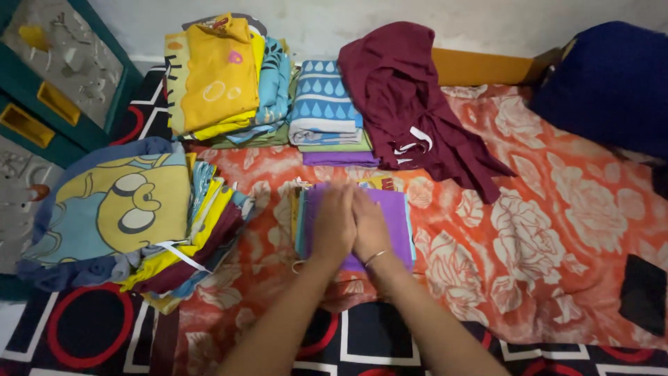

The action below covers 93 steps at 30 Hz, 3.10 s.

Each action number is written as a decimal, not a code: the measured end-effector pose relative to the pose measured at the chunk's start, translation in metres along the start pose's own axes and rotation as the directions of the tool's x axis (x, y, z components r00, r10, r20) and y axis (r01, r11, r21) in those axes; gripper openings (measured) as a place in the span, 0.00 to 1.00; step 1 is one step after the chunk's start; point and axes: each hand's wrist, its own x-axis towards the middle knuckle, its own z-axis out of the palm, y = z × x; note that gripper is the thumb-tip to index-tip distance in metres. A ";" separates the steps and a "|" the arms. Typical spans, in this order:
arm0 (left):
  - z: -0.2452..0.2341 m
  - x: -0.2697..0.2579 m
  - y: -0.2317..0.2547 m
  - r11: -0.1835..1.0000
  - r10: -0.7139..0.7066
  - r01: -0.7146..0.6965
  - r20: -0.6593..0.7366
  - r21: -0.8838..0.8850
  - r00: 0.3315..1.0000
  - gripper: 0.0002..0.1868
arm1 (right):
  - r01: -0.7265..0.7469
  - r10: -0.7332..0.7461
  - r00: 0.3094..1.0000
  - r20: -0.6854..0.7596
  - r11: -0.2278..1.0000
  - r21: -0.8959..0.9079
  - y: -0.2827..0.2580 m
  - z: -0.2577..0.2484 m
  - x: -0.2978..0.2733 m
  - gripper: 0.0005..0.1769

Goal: The person folds a purple cloth and a yellow cartoon-patterned cloth on a bed, smoothing and stacking them with other folded items.

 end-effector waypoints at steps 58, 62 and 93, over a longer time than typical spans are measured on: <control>-0.245 0.172 0.136 0.447 -0.332 0.503 0.386 -0.739 0.861 0.16 | 0.303 -0.303 0.952 0.047 0.953 0.002 -0.154 -0.355 0.023 0.10; -0.275 0.156 0.150 0.755 -0.311 0.527 0.494 -0.390 0.812 0.24 | 0.357 -0.352 0.934 -0.062 0.925 0.133 -0.131 -0.377 0.044 0.11; -0.295 0.158 0.143 0.955 -0.231 0.290 0.451 -0.065 0.862 0.46 | 0.284 -0.259 0.954 0.150 0.940 -0.189 -0.166 -0.329 0.050 0.28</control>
